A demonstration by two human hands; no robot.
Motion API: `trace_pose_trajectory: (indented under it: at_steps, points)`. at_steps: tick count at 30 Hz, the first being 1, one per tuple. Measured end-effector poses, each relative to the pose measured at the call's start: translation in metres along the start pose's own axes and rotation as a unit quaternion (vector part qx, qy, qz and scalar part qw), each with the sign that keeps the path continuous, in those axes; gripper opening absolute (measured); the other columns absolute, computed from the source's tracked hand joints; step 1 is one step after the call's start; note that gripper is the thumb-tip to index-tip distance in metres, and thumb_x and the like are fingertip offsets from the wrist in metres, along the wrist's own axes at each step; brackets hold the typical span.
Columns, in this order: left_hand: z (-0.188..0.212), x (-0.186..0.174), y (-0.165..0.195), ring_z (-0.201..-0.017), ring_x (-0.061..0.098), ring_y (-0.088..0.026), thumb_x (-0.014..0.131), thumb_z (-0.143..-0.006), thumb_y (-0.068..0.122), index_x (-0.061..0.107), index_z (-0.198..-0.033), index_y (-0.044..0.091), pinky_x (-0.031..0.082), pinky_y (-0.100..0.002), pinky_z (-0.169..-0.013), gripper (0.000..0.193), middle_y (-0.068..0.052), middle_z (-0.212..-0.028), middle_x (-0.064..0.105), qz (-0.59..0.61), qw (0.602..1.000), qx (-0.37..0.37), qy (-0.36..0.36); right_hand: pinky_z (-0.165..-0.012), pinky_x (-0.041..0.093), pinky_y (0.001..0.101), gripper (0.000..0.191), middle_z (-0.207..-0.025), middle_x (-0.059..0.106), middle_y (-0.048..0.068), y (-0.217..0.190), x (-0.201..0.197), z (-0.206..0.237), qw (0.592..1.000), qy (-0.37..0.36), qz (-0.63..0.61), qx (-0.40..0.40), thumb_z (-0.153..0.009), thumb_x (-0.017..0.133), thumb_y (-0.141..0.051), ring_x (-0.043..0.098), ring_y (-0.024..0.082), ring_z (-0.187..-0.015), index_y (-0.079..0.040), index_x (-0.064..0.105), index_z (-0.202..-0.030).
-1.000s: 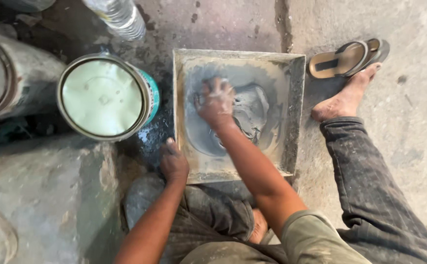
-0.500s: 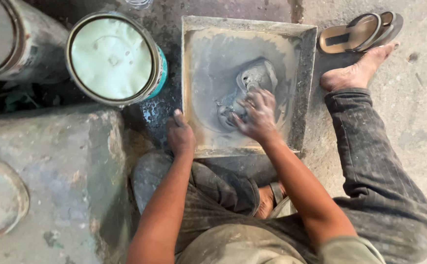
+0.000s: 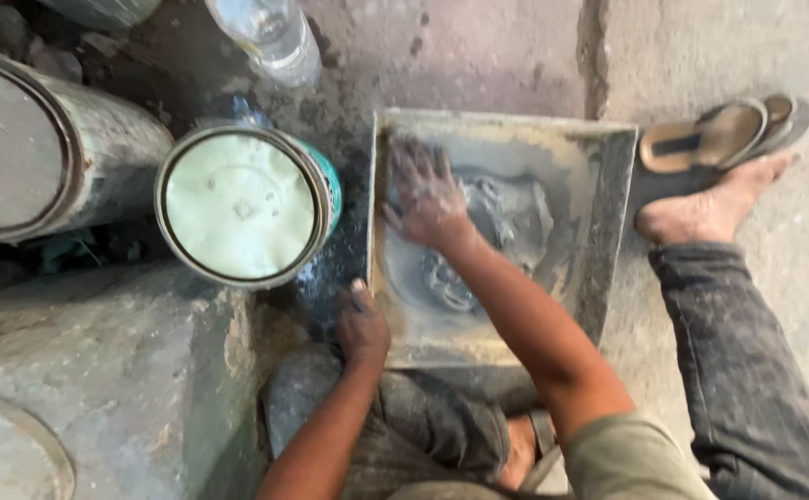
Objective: The person mixes a grey paste in a square tray using their right hand, repeatedly kneading and folding the material. They add liquid from a plastic bottle into the mixture and continue to blend it by hand.
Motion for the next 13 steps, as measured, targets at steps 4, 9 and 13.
trace_pose_trajectory:
  at_steps: [4,9,13]
  points:
    - [0.000,-0.006,0.006,-0.099,0.060,-0.054,0.034,-0.108,0.047,0.062,-0.100,-0.008,0.047,-0.056,-0.088,0.062,-0.036,-0.103,0.064,0.003,1.000,-0.010,-0.001,-0.121,0.008,0.0637,0.110,-0.167,0.015,0.015,0.021,-0.006,0.007,0.993,-0.001,-0.016,0.119,-0.079,0.064,-0.068,0.011,0.041,-0.155,-0.001,0.031,-0.160]
    - [0.002,-0.013,0.015,-0.097,0.060,-0.054,0.035,-0.108,0.047,0.063,-0.100,-0.007,0.047,-0.057,-0.085,0.061,-0.035,-0.103,0.064,-0.004,0.999,0.032,0.033,-0.118,0.014,0.0664,0.096,-0.168,0.007,0.022,0.016,-0.012,0.039,0.969,-0.037,0.000,0.245,-0.086,0.063,-0.068,0.009,0.053,-0.151,-0.008,0.038,-0.156]
    - [0.001,-0.012,0.019,-0.099,0.061,-0.053,0.034,-0.108,0.046,0.065,-0.101,-0.004,0.047,-0.058,-0.086,0.060,-0.033,-0.104,0.066,-0.015,1.000,0.004,0.008,-0.123,0.016,0.0670,0.089,-0.174,0.004,0.025,-0.048,-0.012,0.071,0.970,-0.179,0.055,0.155,-0.084,0.064,-0.065,0.014,0.051,-0.153,-0.017,0.045,-0.157]
Point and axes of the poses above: each hand's wrist, its own z-axis away from the middle knuckle, its own x-axis out of the palm, y = z × x, the point moved 6 cm from there along -z, towards the middle knuckle
